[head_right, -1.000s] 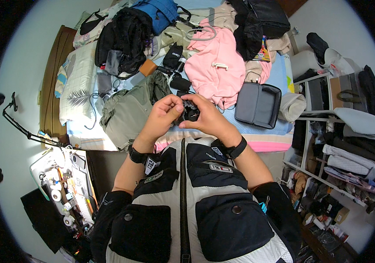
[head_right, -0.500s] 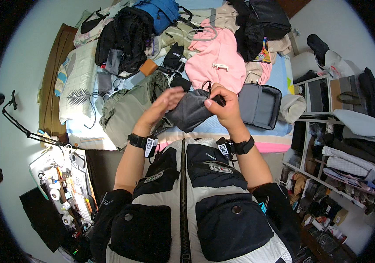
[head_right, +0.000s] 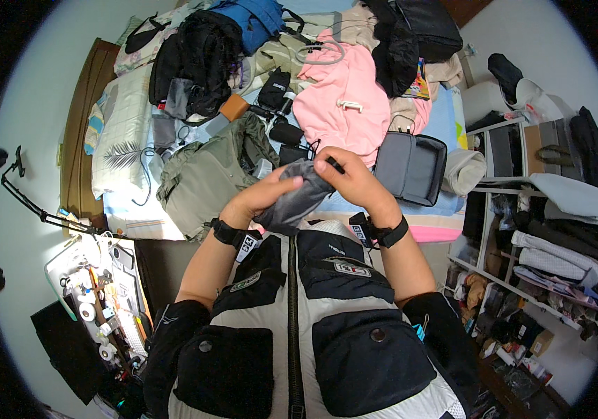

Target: The person assembles a camera mount by attaching a handle to a bracket and securing it with a strap. They then place the assembled mount into a small pouch and put the pouch into a green bag.

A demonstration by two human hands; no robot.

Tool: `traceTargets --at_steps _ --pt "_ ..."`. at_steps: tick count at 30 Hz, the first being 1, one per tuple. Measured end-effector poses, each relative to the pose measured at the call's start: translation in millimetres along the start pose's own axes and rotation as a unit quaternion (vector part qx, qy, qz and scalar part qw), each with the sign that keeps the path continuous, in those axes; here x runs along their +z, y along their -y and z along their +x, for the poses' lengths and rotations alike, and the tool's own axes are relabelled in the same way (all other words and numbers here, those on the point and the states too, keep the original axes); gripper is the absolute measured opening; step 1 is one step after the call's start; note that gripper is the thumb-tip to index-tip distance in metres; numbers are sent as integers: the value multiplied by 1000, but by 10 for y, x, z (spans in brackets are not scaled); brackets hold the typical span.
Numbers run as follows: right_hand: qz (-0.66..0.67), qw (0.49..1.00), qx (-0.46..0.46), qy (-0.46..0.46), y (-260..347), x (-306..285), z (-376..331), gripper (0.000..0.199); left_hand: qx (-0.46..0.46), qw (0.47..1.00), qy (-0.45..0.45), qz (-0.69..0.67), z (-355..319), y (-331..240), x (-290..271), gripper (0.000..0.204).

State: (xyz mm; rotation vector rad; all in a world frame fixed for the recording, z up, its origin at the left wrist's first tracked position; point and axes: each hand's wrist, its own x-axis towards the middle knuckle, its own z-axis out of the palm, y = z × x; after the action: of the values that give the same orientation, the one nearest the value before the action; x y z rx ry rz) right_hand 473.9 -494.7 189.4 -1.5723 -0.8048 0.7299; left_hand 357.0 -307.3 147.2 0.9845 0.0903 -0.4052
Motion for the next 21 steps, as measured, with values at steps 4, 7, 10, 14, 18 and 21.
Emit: traceTargets --at_steps 4,7,10,14,18,21 --pt "-60 995 69 41 61 -4 -34 35 -63 993 -58 -86 58 -26 -21 40" --pt "25 988 132 80 49 -28 -15 33 -108 989 -64 -83 45 0 -28 46" --pt "67 985 116 106 -14 -82 7 27 -113 985 -14 -129 -1 20 -34 52" --pt "20 999 15 37 -113 -50 -3 27 -56 993 50 -87 -52 -3 -68 67" --pt "-34 994 -62 -84 -150 71 -17 27 -25 997 1 -76 13 -61 -54 65" --pt "29 972 -122 -197 -183 229 50 29 28 997 -58 -40 53 -73 28 59"
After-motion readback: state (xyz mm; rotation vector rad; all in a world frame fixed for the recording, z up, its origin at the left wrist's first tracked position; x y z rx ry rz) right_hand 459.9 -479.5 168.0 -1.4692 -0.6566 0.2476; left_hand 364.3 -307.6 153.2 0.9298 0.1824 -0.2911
